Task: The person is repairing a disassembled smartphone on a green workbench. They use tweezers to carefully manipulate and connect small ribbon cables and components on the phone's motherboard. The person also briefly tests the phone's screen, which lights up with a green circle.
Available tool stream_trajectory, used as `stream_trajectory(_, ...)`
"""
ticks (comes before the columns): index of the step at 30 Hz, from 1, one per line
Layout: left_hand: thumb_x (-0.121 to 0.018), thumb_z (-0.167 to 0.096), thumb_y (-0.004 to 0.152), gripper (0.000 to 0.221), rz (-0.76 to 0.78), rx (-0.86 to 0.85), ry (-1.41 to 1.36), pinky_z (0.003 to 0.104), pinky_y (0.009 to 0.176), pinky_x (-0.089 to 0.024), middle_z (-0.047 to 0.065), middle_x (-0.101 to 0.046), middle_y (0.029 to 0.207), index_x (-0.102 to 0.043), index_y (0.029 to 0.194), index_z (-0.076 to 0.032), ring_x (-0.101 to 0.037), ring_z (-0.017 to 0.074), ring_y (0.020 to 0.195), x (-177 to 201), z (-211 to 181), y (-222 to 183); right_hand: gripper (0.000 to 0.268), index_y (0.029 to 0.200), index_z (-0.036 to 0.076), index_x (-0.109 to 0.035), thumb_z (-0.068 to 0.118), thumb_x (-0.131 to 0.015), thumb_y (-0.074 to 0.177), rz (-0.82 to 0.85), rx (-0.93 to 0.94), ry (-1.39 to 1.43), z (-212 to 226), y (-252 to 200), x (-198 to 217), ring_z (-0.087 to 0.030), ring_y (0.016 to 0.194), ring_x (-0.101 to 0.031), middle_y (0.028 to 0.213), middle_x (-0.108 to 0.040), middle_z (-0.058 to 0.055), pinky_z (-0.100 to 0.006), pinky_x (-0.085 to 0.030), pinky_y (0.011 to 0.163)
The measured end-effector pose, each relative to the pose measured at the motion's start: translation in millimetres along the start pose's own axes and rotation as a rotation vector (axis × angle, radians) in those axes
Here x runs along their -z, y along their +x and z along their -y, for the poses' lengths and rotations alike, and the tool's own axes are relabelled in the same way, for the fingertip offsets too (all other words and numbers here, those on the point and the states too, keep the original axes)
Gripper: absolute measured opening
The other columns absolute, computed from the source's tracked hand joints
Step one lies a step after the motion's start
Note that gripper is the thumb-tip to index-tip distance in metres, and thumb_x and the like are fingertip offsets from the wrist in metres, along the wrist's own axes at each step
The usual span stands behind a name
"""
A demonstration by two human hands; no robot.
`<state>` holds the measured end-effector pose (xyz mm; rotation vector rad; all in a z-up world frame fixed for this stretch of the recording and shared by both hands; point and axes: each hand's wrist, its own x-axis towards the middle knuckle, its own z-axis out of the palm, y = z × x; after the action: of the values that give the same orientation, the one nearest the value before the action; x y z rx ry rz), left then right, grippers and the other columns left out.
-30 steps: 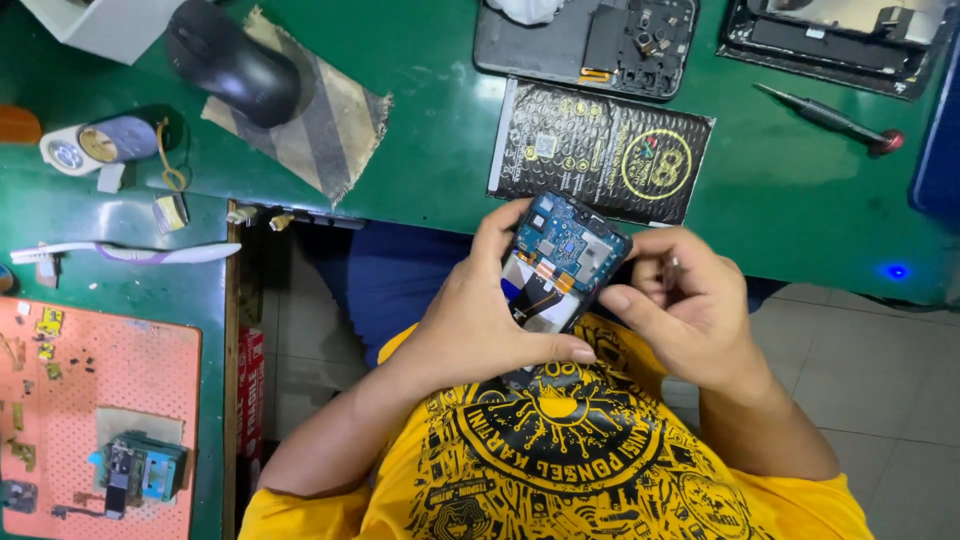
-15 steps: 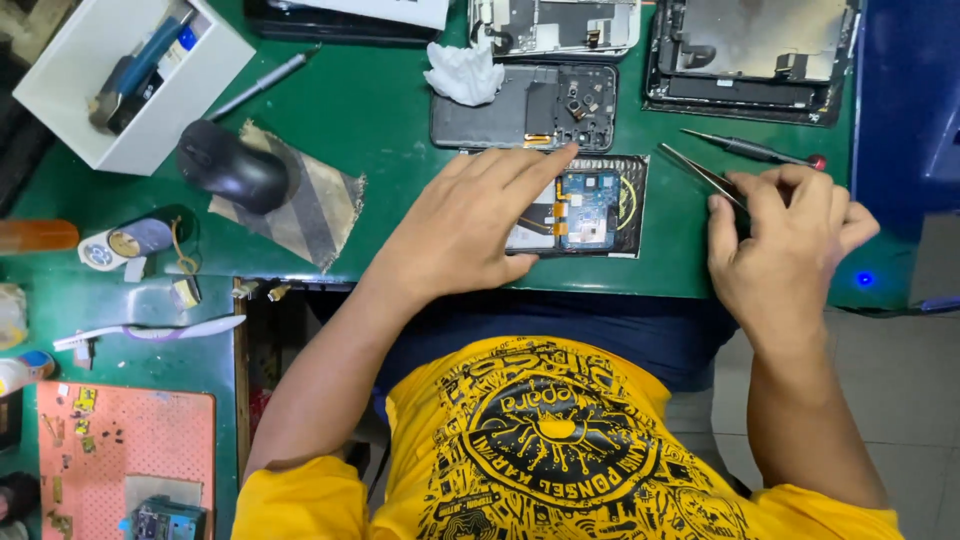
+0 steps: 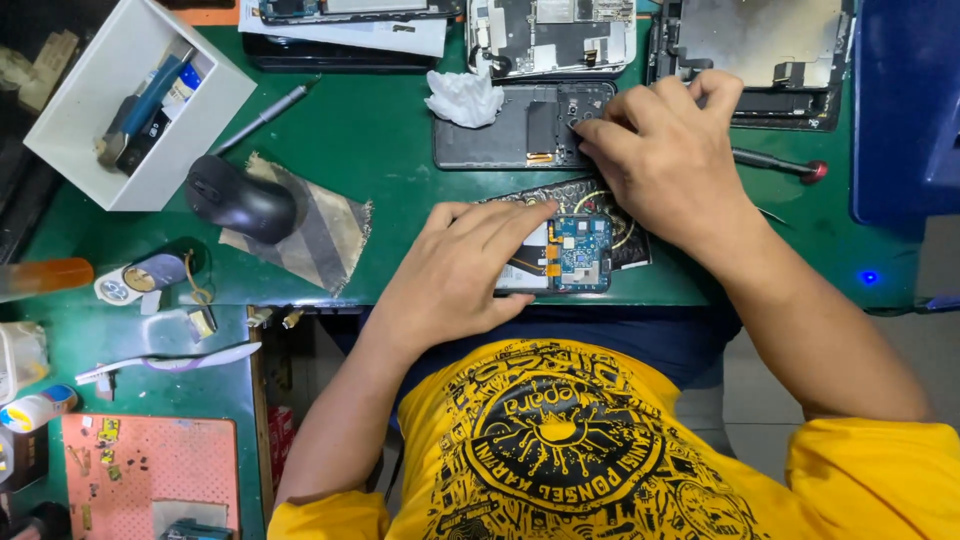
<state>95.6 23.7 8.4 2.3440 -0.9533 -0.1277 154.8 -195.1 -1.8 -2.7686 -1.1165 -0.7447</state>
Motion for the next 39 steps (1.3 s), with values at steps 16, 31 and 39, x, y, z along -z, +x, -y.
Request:
stream_trajectory(16, -0.074, -0.027, 0.059, 0.071, -0.020, 0.019, -0.033, 0.036, 0.081, -0.030, 0.003, -0.051, 0.118, -0.041, 0.120, -0.012, -0.044, 0.0226, 0.107, -6.3, 4.9, 2.0, 0.008, 0.091, 0.013, -0.062, 0.014, -0.069, 0.093, 0.002, 0.060, -0.013, -4.1, 6.0, -1.2, -0.021, 0.074, -0.047, 0.087, -0.056, -0.001, -0.035, -0.023, 0.070)
stream_trajectory(31, -0.066, -0.042, 0.077, 0.049, -0.303, -0.057, -0.015, 0.042, 0.092, -0.025, 0.000, -0.054, 0.118, -0.051, 0.114, -0.013, -0.051, 0.0197, 0.106, -12.1, 11.9, -13.2, 0.013, 0.084, 0.014, -0.057, 0.012, -0.064, 0.094, -0.025, 0.200, -0.176, -1.0, 18.0, -2.7, -0.018, 0.072, -0.044, 0.083, -0.055, 0.002, -0.034, -0.026, 0.072)
stream_trajectory(39, -0.066, -0.038, 0.071, 0.054, -0.232, -0.004, 0.017, 0.042, 0.089, -0.025, 0.000, -0.054, 0.117, -0.050, 0.116, -0.013, -0.049, 0.0191, 0.105, -11.4, 10.5, -12.4, 0.012, 0.087, 0.012, -0.060, 0.014, -0.068, 0.096, 0.002, 0.124, -0.089, 8.3, 4.8, 25.0, -0.022, 0.073, -0.048, 0.088, -0.057, -0.002, -0.035, -0.025, 0.074)
